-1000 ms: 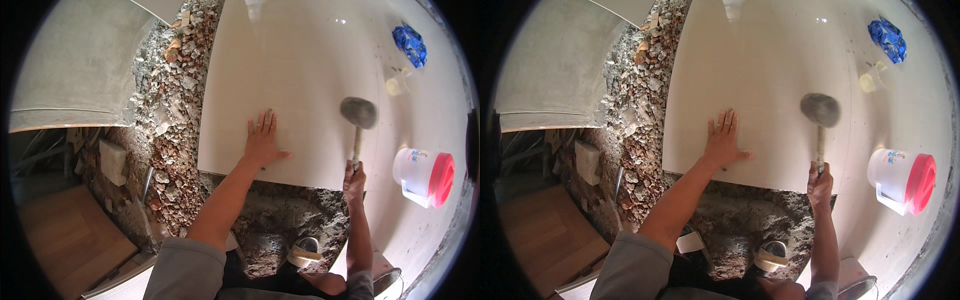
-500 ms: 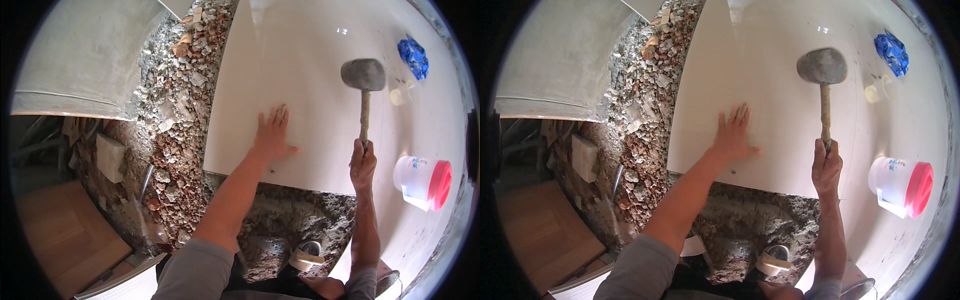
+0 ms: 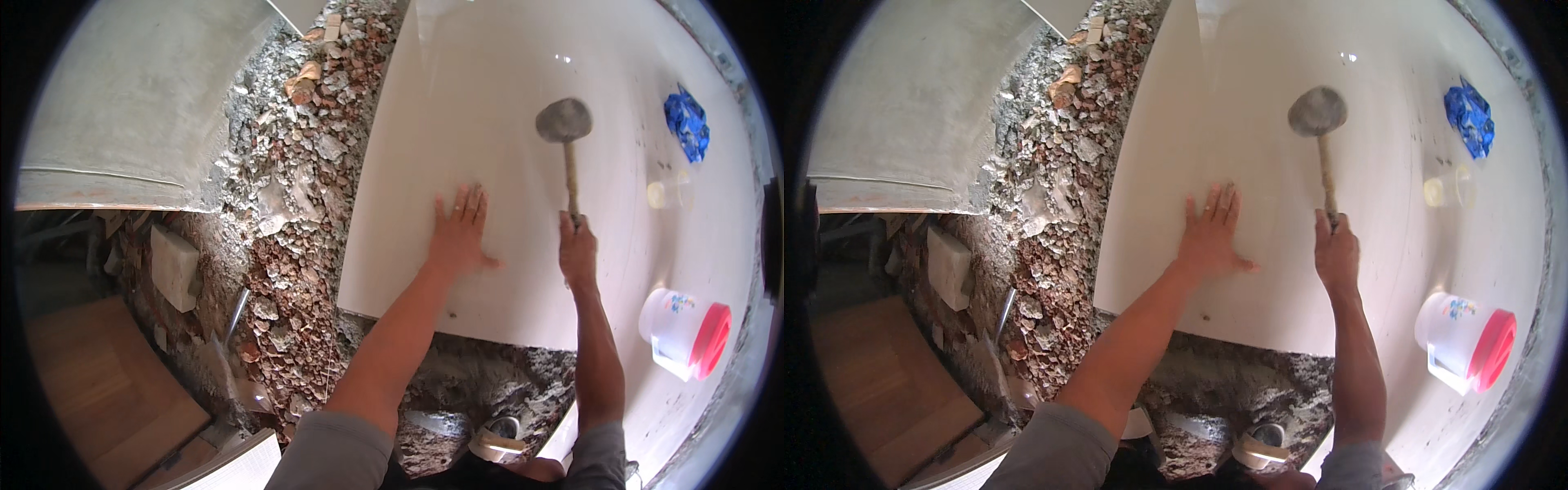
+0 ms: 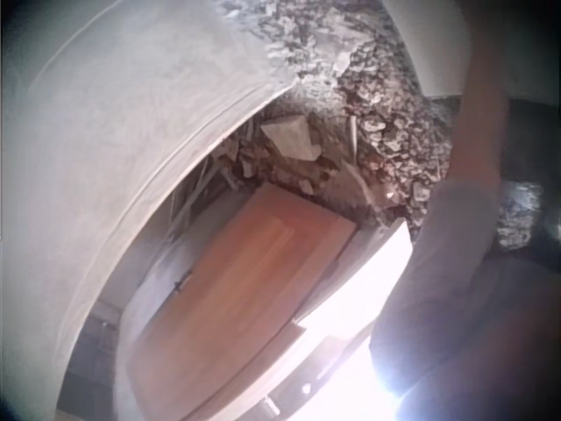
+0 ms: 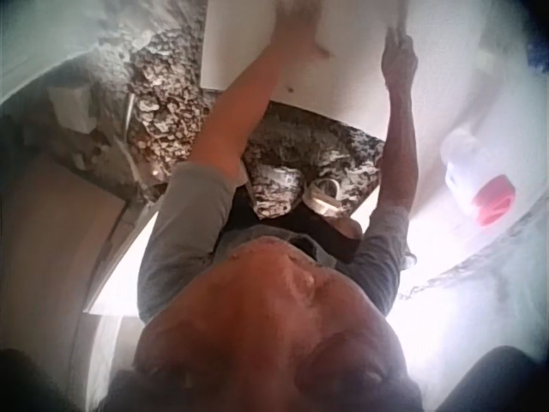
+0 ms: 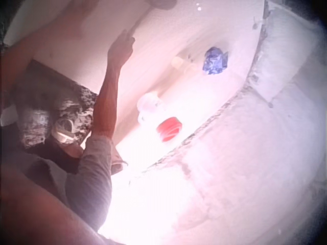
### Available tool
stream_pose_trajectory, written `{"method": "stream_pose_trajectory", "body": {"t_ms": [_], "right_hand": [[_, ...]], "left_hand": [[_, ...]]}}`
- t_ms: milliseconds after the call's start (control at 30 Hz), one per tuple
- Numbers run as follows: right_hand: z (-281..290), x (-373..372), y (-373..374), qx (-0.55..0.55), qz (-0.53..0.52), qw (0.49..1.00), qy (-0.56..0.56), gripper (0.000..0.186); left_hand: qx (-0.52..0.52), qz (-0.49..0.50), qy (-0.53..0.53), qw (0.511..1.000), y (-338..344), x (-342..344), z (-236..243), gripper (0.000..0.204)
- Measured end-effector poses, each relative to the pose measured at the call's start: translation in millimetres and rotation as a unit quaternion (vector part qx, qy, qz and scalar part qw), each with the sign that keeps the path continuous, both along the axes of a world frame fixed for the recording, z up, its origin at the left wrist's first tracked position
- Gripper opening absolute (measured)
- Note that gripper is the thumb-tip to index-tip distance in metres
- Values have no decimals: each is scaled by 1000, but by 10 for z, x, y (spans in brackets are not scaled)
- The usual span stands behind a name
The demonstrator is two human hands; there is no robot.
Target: The person spreads cement on the floor using a trowel, places a large ceramic tile onto the cement, and taps it with a rubber mallet to level it. The person then removes the tile, spreads more cement, and repeats the process.
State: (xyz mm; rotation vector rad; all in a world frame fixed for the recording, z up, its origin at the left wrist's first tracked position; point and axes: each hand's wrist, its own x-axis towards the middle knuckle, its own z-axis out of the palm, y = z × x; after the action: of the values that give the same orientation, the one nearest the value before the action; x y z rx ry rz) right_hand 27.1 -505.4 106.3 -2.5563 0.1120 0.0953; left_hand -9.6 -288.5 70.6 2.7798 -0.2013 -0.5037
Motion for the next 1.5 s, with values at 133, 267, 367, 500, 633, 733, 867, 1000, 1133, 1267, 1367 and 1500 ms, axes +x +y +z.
{"method": "stream_pose_trajectory", "body": {"t_ms": [133,267,367,500,633,733,867,1000,1133,1267,1367,1500], "right_hand": [[59,105,201,79,-41,996,33,41],[76,162,275,18,-42,999,8,43],[86,219,263,6,-21,999,35,45],[46,267,243,47,-20,998,38,45],[-36,233,234,2,-21,1000,-20,41],[-52,203,196,-5,-21,999,47,42],[58,191,118,-45,-31,997,59,49],[176,145,49,31,-52,998,34,47],[80,11,27,12,-48,998,40,45],[9,-86,-129,55,-73,994,56,45],[35,-151,-198,-33,-7,997,65,45],[177,-276,-267,28,7,999,33,37]], "left_hand": [[-11,-3,-1,1000,21,-3,-3,128],[-8,-8,0,1000,36,-3,18,128],[-17,1,7,1000,28,-19,34,127],[-27,11,-6,1000,26,-20,26,125],[-20,8,-8,1000,26,-26,30,127],[-14,7,0,1000,14,-11,39,128],[-3,8,12,1000,-5,-5,49,128],[6,11,1,1000,-17,-11,38,128],[8,14,5,1000,-46,-28,38,125],[36,12,17,999,-72,-8,84,124],[44,12,27,999,-88,-6,123,125],[60,15,26,998,-101,-4,142,125]]}}
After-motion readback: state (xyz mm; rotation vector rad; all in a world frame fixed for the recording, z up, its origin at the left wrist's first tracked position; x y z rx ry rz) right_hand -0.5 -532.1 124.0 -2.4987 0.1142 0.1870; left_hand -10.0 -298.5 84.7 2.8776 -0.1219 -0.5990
